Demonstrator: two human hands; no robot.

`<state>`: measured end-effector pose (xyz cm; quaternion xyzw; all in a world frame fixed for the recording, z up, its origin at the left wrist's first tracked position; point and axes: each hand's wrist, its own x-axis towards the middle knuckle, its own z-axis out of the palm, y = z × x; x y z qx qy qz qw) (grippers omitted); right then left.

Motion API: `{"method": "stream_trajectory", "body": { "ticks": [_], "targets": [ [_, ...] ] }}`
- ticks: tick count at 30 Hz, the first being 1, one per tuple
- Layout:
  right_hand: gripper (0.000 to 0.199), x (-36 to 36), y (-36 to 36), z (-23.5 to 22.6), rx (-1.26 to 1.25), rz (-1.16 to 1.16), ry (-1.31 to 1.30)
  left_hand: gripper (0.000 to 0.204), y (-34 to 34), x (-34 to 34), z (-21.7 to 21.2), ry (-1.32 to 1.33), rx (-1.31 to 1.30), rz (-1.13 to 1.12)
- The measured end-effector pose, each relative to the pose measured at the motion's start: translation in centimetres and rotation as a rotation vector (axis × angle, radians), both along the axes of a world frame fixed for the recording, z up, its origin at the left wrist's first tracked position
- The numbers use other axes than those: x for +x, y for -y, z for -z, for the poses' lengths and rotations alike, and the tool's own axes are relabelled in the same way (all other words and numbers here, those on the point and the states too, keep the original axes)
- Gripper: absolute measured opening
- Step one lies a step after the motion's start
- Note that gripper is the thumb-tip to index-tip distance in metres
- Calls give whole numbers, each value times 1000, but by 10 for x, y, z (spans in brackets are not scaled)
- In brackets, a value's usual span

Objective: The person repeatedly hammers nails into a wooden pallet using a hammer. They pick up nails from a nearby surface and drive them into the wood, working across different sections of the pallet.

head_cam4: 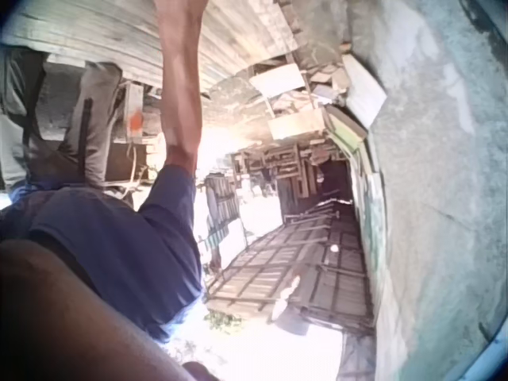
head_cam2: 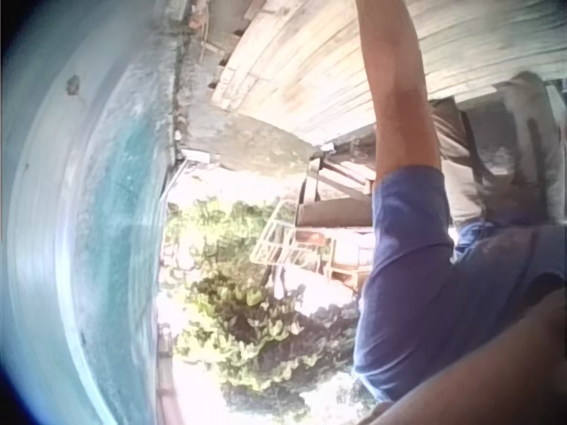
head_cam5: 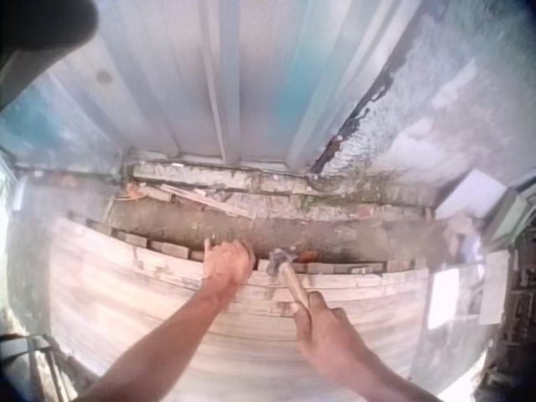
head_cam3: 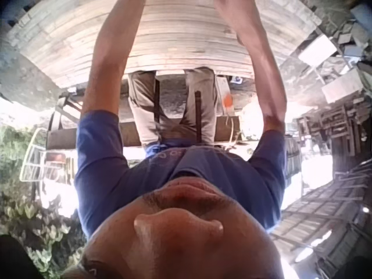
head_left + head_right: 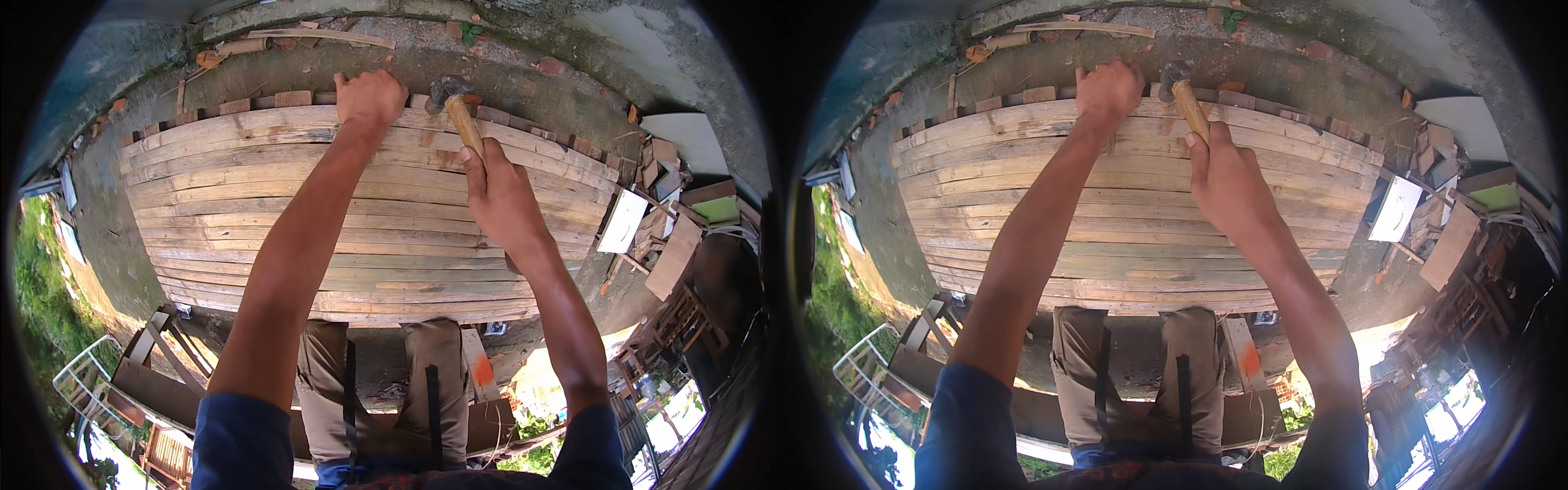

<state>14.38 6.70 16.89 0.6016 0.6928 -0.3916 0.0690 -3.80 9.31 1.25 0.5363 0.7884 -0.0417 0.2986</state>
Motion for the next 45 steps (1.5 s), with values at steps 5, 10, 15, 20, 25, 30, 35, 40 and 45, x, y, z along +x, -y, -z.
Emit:
{"method": "stream_trajectory", "body": {
  "ticks": [5,10,15,20,25,30,35,40,45],
  "targets": [
    [30,11,-14,25,253,162,-196,44,-1,0,3,-25,5,21],
    [27,5,-26,86,317,39,-132,43,-2,0,4,-27,19,30],
    [23,12,4,123,495,-69,-172,38,2,3,5,-94,10,65],
    [22,15,7,124,492,-53,-192,43,1,4,5,-75,9,91],
    [21,13,10,130,563,-23,-274,50,-1,4,5,-8,7,26],
    [23,13,13,130,561,36,-317,51,2,8,4,-73,59,-6],
    [30,10,0,88,227,92,-190,54,2,7,-4,-34,15,-15],
    [31,10,-1,34,-13,193,-253,55,-3,4,-9,17,-25,-30],
    [31,13,2,9,136,94,-302,54,0,5,-6,-24,-10,-2]
  ]
}}
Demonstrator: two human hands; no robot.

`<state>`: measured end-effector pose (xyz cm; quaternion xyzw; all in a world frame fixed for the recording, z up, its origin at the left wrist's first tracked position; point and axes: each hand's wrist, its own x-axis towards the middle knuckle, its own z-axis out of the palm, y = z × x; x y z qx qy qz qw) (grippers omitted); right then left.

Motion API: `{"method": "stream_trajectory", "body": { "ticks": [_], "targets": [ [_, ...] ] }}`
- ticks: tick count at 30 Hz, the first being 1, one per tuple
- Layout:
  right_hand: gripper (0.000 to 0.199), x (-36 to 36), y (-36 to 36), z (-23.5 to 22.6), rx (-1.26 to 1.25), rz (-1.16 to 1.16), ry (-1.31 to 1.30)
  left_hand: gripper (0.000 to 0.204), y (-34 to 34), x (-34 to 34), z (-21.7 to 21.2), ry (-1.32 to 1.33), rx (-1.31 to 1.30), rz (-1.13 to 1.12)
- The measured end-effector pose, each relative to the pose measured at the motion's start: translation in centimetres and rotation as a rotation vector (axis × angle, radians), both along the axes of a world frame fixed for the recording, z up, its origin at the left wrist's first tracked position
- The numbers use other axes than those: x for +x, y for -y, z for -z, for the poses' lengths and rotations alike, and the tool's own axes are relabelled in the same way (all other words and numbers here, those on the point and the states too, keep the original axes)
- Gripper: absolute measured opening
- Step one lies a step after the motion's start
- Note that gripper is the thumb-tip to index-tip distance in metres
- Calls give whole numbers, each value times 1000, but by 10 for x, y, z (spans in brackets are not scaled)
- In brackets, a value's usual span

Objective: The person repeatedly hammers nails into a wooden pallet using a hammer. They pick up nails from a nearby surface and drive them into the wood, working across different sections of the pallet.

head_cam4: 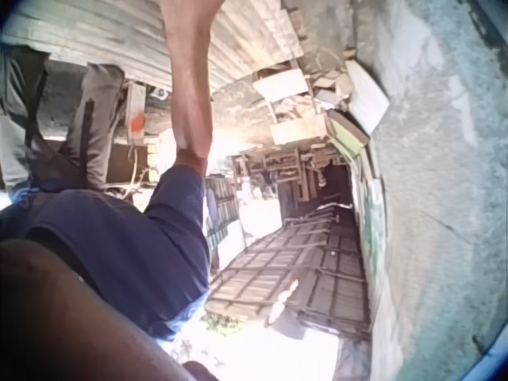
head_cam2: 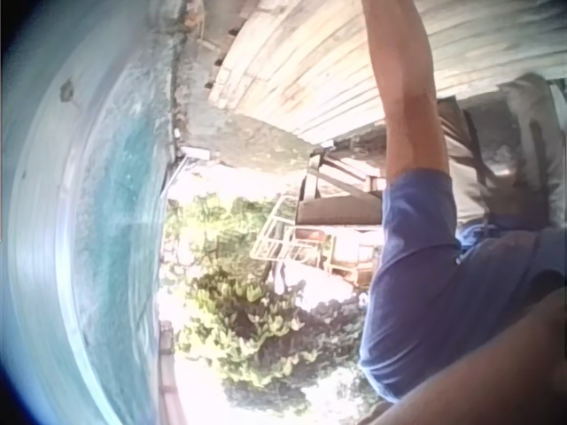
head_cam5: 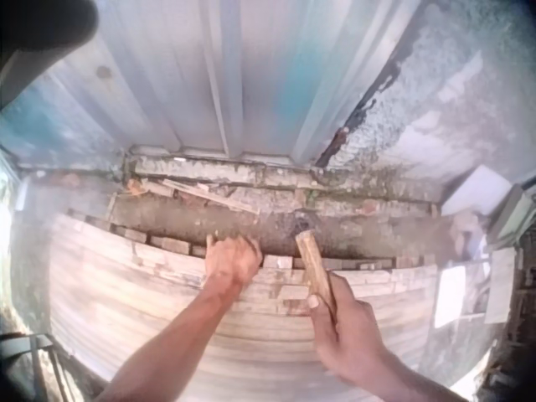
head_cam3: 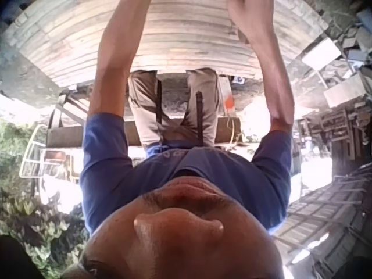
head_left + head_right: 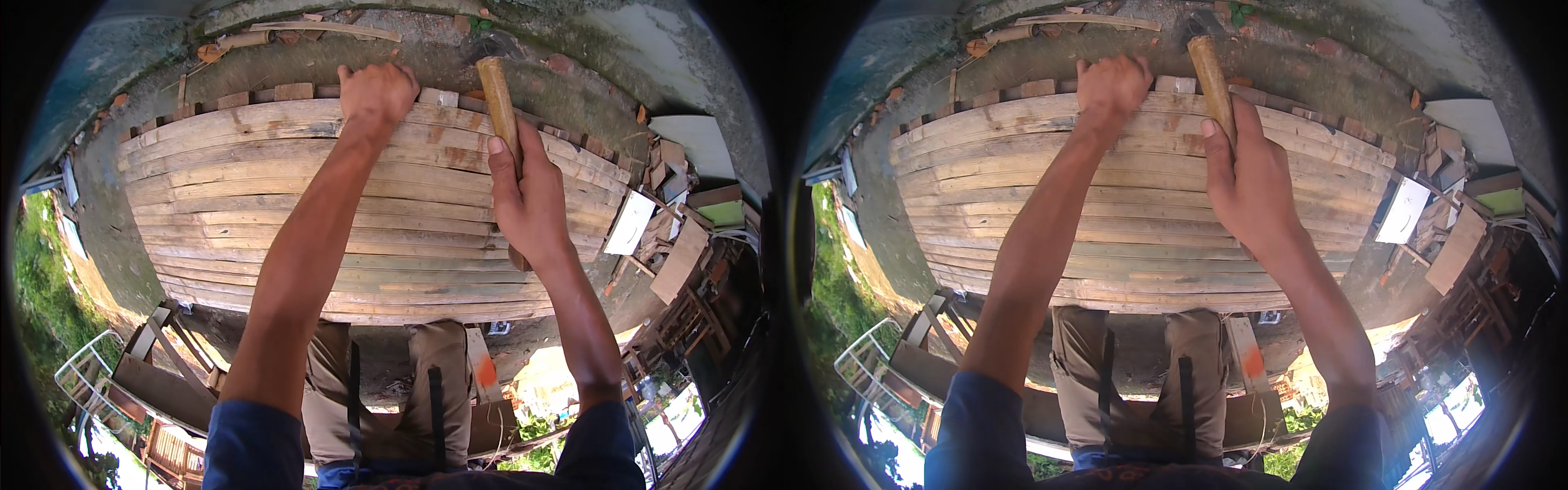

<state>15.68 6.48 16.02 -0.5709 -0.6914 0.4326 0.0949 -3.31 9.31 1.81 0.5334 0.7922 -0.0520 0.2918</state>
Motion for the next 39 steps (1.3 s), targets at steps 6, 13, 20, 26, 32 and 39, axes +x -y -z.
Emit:
{"method": "stream_trajectory", "body": {
  "ticks": [6,13,20,26,32,39],
  "targets": [
    [30,-1,-3,-13,-140,-122,98,56,0,0,5,38,35,-41],
    [29,2,3,-9,-222,-40,234,55,0,-2,5,17,34,-30],
    [28,11,7,6,-81,4,64,53,-1,1,5,13,45,-13],
    [30,0,-25,59,138,64,86,53,0,0,7,-14,54,-9],
    [28,-7,-4,117,398,-113,80,51,4,0,14,-40,101,-17],
    [26,-7,4,124,393,-42,54,51,7,4,16,-83,165,-8]
  ]
}}
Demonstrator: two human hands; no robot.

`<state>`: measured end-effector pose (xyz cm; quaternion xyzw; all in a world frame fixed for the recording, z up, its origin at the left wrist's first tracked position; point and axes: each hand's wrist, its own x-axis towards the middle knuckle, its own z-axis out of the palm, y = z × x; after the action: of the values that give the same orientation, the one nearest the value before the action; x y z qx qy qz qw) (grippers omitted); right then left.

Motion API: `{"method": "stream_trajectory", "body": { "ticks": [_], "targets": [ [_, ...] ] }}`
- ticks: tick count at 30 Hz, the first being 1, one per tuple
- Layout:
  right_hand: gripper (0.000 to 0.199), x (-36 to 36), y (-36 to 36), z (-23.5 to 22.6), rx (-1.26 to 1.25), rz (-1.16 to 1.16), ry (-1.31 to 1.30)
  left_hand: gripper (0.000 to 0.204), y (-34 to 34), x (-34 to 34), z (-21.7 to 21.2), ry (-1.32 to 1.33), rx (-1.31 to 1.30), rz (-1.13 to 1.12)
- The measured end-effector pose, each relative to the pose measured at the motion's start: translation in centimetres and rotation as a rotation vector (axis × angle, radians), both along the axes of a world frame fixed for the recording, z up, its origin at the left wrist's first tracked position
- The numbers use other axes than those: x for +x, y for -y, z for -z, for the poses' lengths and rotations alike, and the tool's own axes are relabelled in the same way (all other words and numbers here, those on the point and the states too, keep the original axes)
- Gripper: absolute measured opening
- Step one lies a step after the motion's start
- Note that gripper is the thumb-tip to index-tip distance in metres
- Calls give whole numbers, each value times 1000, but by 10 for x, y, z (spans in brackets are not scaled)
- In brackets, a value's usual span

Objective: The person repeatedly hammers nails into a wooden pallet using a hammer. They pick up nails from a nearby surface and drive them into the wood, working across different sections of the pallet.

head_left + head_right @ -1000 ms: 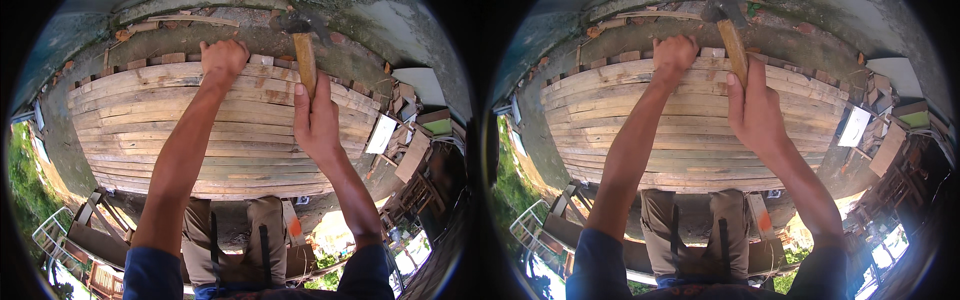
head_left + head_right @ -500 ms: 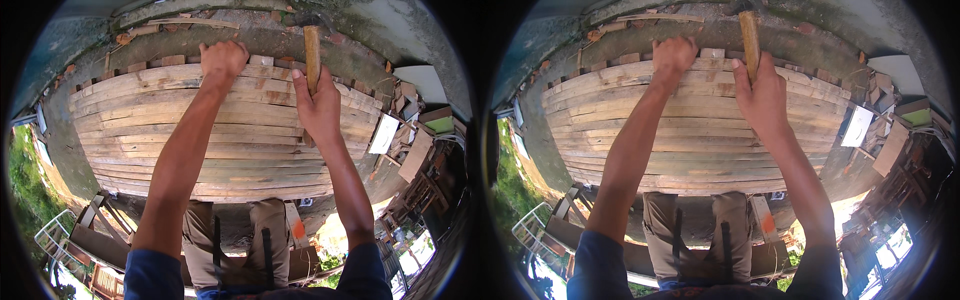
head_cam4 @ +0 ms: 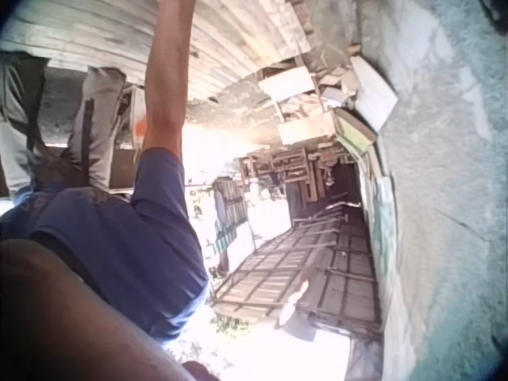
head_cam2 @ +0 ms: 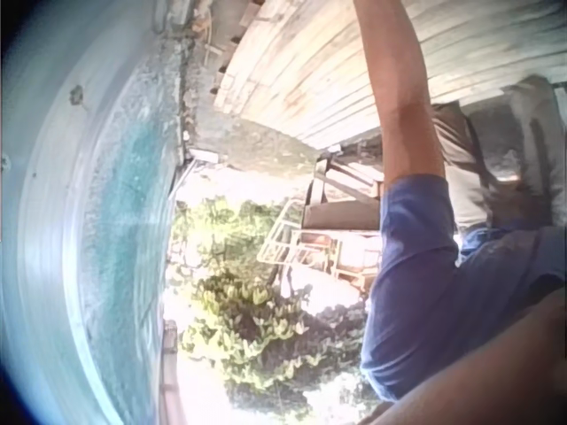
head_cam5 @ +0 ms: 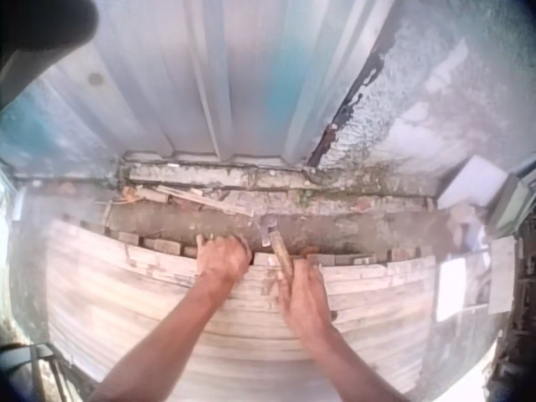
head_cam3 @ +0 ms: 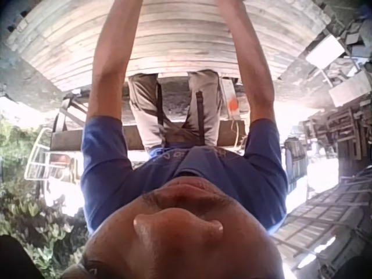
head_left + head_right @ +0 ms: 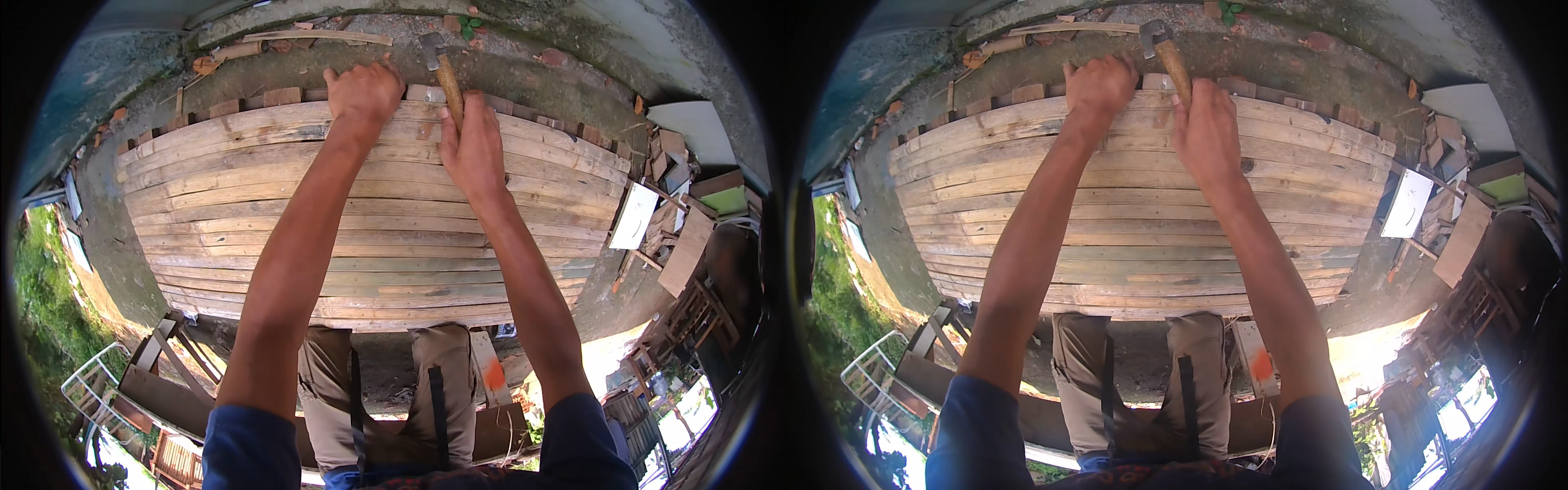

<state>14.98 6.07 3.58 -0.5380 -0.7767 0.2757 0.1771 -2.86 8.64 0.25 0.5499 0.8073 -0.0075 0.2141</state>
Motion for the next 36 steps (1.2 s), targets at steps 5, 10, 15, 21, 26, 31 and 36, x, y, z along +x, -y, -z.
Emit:
{"method": "stream_trajectory", "body": {
  "ticks": [5,10,15,21,26,31,36],
  "targets": [
    [27,1,1,-2,-65,40,-8,54,-1,-1,-3,13,-60,8],
    [30,7,-7,-7,-238,78,-120,56,-2,-2,-5,18,-12,-23],
    [36,20,-20,-38,-81,-38,-26,57,-1,0,-3,36,-31,-31],
    [36,33,-13,-94,-652,102,-84,55,2,-1,3,8,34,-22],
    [49,33,-14,-123,-632,-2,-83,54,4,-2,3,-28,111,26],
    [57,37,-11,-126,-619,-5,-179,53,5,-3,1,-3,107,48],
    [55,32,-7,-107,-558,10,-172,45,22,1,6,-7,246,77]
  ]
}}
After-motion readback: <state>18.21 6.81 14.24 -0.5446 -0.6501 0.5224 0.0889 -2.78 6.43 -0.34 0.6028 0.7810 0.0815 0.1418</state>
